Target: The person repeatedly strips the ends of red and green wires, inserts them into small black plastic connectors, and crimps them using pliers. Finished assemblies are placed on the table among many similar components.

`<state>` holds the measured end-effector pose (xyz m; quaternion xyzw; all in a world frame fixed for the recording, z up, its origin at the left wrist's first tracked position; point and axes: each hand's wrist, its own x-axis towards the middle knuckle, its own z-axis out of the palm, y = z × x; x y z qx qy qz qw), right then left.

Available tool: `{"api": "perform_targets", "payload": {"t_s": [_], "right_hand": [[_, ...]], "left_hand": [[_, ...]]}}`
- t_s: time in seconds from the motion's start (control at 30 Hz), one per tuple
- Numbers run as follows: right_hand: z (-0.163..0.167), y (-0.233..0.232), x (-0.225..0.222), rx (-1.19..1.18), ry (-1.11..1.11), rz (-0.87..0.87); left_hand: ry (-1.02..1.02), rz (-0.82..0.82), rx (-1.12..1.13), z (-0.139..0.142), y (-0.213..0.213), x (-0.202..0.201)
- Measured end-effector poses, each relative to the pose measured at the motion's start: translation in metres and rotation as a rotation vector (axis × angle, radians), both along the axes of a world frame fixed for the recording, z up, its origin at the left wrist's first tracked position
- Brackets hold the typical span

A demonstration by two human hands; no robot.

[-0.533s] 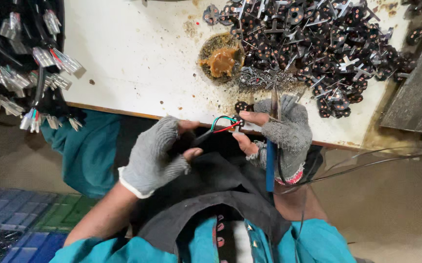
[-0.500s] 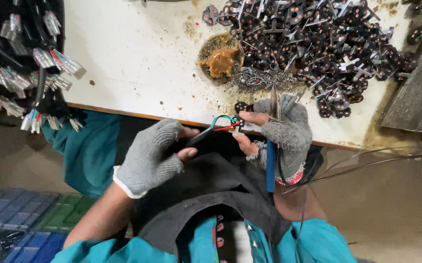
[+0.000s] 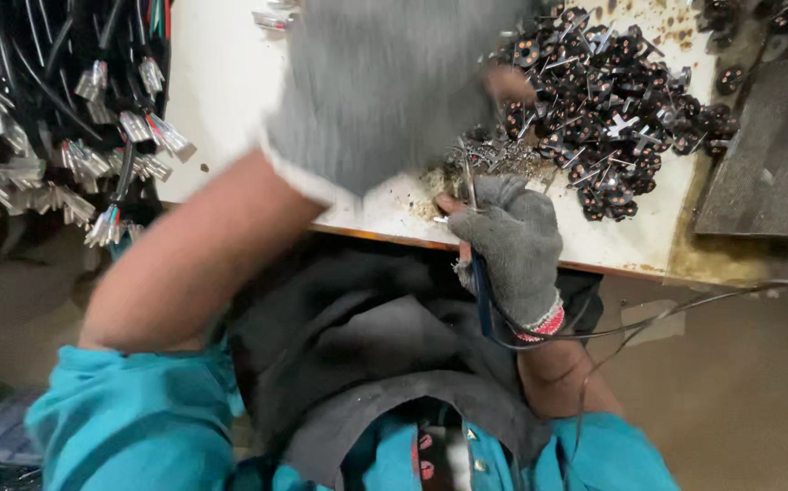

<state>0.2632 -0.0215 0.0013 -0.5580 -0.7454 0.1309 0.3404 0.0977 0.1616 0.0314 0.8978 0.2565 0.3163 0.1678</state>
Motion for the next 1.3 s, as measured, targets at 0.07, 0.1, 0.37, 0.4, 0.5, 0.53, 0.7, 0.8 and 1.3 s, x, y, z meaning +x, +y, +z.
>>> {"api": "perform_targets", "payload": {"t_s": [0.07, 0.1, 0.37, 0.4, 0.5, 0.53, 0.7, 0.8, 1.3], "right_hand": [[0.0, -0.003, 0.002, -0.057, -0.005, -0.045], [-0.001, -0.003, 0.001, -0.08, -0.007, -0.06], [0.002, 0.0, -0.011, -0.166, -0.163, -0.061], [0.003, 0.0, -0.012, -0.156, -0.123, -0.039], [0.001, 0.001, -0.013, -0.1, -0.054, -0.008], [-0.001, 0.001, -0.014, -0.079, -0.063, -0.018], [-0.006, 0.0, -0.019, -0.062, -0.126, -0.191], [-0.007, -0.001, -0.018, -0.088, -0.125, -0.196], [0.003, -0.001, -0.015, -0.08, -0.045, -0.156]], "left_hand": [[-0.053, -0.243, -0.53, 0.011, -0.071, -0.017], [-0.054, -0.38, -0.655, 0.021, -0.104, -0.022], [-0.081, 0.26, -0.261, -0.004, -0.115, -0.098], [0.0, 0.549, -0.095, -0.01, -0.112, -0.112], [0.098, 0.756, 0.19, -0.018, -0.087, -0.169], [0.196, 0.783, 0.235, -0.017, -0.084, -0.185], [0.485, 0.829, 0.314, -0.025, -0.034, -0.222], [0.67, 0.896, 0.445, -0.052, 0.001, -0.237], [-0.031, 0.603, -0.296, 0.035, -0.097, -0.163]]}}
